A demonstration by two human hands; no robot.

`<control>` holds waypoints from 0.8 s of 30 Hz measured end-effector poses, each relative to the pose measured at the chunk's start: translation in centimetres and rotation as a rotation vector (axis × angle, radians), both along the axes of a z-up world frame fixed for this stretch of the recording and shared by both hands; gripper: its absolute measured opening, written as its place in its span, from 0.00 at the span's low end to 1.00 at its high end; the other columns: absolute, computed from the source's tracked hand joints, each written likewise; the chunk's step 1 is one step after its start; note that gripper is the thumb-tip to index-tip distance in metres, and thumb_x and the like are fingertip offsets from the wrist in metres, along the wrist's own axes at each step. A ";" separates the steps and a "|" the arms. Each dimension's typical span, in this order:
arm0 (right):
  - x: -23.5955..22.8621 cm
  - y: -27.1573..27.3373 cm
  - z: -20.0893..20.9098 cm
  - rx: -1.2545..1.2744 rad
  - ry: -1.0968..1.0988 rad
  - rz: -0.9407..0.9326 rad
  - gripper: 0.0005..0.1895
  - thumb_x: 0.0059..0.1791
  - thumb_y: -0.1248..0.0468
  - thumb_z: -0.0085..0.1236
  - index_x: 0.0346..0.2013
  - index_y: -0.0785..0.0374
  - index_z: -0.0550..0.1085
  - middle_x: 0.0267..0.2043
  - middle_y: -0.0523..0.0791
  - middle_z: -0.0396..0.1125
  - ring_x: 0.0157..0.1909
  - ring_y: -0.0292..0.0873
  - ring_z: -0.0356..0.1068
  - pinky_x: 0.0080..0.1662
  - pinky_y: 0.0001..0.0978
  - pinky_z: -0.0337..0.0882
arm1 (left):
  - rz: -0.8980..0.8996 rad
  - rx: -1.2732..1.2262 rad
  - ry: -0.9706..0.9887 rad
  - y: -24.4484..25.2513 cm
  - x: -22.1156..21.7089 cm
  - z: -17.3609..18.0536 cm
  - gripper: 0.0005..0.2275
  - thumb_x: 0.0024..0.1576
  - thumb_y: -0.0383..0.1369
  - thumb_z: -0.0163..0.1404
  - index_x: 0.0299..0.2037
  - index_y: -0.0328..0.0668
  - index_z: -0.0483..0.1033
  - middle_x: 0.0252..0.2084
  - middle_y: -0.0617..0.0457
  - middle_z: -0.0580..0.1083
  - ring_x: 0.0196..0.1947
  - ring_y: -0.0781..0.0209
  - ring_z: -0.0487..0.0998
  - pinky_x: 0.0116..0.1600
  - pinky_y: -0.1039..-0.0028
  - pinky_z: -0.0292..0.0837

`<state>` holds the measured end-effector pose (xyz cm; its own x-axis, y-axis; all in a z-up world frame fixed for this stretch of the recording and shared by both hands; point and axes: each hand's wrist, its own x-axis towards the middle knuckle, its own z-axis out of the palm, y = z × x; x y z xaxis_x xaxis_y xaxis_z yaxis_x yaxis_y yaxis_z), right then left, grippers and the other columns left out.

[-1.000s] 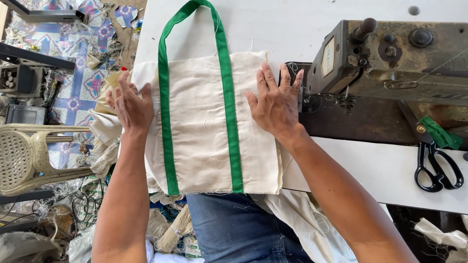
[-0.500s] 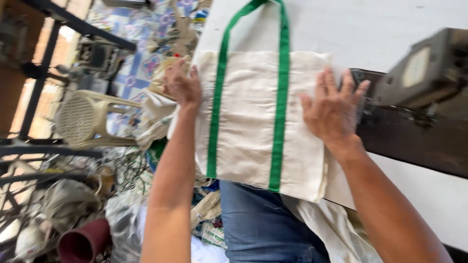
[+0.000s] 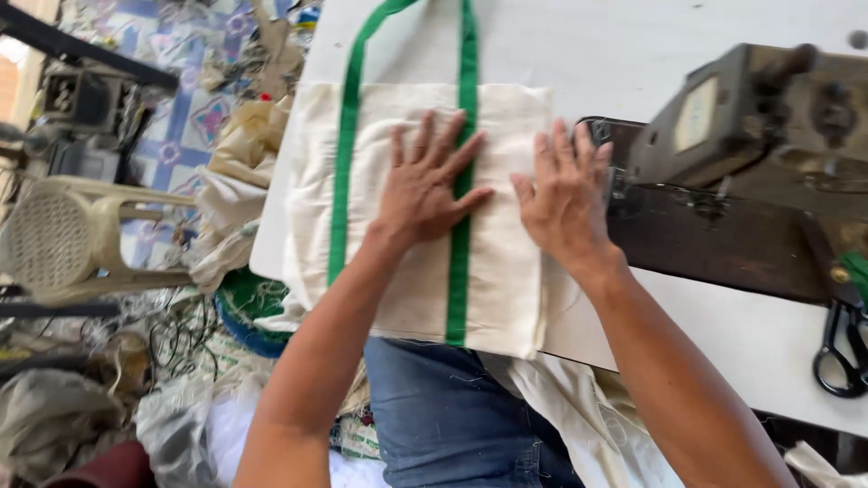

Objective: Sewing green straps onto a white fabric tote bag and trimming excess thread.

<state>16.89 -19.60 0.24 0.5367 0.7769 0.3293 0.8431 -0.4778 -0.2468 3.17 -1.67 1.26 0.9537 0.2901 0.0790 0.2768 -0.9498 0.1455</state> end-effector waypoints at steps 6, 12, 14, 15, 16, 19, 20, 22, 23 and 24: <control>-3.6 -7.5 4.7 0.124 0.159 0.297 0.20 0.57 0.68 0.53 0.63 0.74 0.69 0.71 0.59 0.60 0.72 0.63 0.59 0.69 0.65 0.57 | 0.079 -0.077 0.252 3.3 0.9 2.6 0.39 0.59 0.68 0.21 0.79 0.64 0.40 0.80 0.59 0.33 0.78 0.45 0.28 0.74 0.39 0.20; -6.5 -12.0 6.5 0.151 0.087 0.489 0.21 0.56 0.51 0.51 0.49 0.68 0.75 0.54 0.54 0.68 0.57 0.54 0.63 0.65 0.64 0.65 | 0.044 -0.072 0.041 3.4 0.8 1.3 0.38 0.64 0.66 0.35 0.79 0.53 0.51 0.80 0.51 0.40 0.77 0.41 0.30 0.75 0.35 0.25; -6.7 -12.7 6.2 0.061 0.087 0.523 0.31 0.55 0.43 0.43 0.58 0.66 0.71 0.64 0.54 0.62 0.66 0.57 0.57 0.70 0.64 0.52 | 0.030 -0.036 -0.040 0.8 0.4 1.6 0.37 0.65 0.64 0.34 0.77 0.47 0.55 0.79 0.47 0.43 0.77 0.41 0.33 0.74 0.36 0.25; -6.8 -13.0 6.1 -0.032 0.087 0.560 0.41 0.55 0.36 0.34 0.68 0.64 0.66 0.74 0.54 0.56 0.76 0.60 0.52 0.75 0.64 0.40 | 0.020 -0.004 -0.121 -0.5 0.3 1.8 0.37 0.67 0.62 0.33 0.75 0.41 0.60 0.78 0.42 0.46 0.77 0.42 0.35 0.74 0.37 0.25; -6.7 -13.5 5.8 -0.028 0.092 0.548 0.41 0.55 0.36 0.34 0.68 0.64 0.66 0.74 0.54 0.56 0.76 0.60 0.52 0.75 0.64 0.40 | 0.007 -0.003 -0.116 -1.9 0.0 1.6 0.37 0.67 0.62 0.33 0.75 0.41 0.60 0.78 0.42 0.46 0.77 0.42 0.35 0.74 0.37 0.25; -6.3 -14.5 5.6 -0.231 -0.057 0.610 0.48 0.50 0.26 0.29 0.73 0.54 0.60 0.80 0.44 0.48 0.80 0.56 0.44 0.72 0.71 0.41 | -0.033 -0.069 0.123 -5.1 -1.1 1.4 0.37 0.65 0.65 0.26 0.80 0.53 0.45 0.79 0.55 0.29 0.76 0.51 0.19 0.74 0.41 0.14; -6.0 -14.5 6.1 -0.140 -0.035 0.609 0.41 0.52 0.30 0.30 0.60 0.57 0.70 0.71 0.45 0.59 0.74 0.56 0.55 0.71 0.70 0.44 | -0.041 -0.067 0.119 -5.5 -1.4 1.7 0.38 0.64 0.66 0.26 0.80 0.56 0.43 0.80 0.56 0.33 0.78 0.49 0.23 0.76 0.44 0.15; -5.6 -14.3 6.6 -0.050 -0.017 0.609 0.39 0.54 0.33 0.32 0.47 0.60 0.80 0.63 0.47 0.71 0.68 0.56 0.65 0.70 0.70 0.48 | -0.049 -0.065 0.111 -5.9 -1.7 1.9 0.39 0.62 0.67 0.26 0.79 0.59 0.41 0.81 0.57 0.37 0.79 0.48 0.27 0.77 0.47 0.17; -5.5 -14.2 6.5 0.010 -0.009 0.548 0.36 0.54 0.36 0.37 0.50 0.63 0.78 0.63 0.51 0.70 0.67 0.57 0.65 0.70 0.67 0.51 | -0.055 -0.066 0.106 -6.0 -1.7 1.9 0.39 0.62 0.68 0.27 0.79 0.59 0.42 0.82 0.57 0.38 0.79 0.47 0.28 0.77 0.46 0.18; -5.4 -13.8 6.4 0.077 -0.005 0.487 0.33 0.54 0.38 0.43 0.52 0.65 0.76 0.64 0.55 0.69 0.66 0.58 0.65 0.70 0.64 0.53 | -0.063 -0.059 0.100 -5.9 -1.7 2.0 0.39 0.61 0.68 0.27 0.79 0.60 0.42 0.82 0.56 0.39 0.80 0.46 0.28 0.77 0.45 0.19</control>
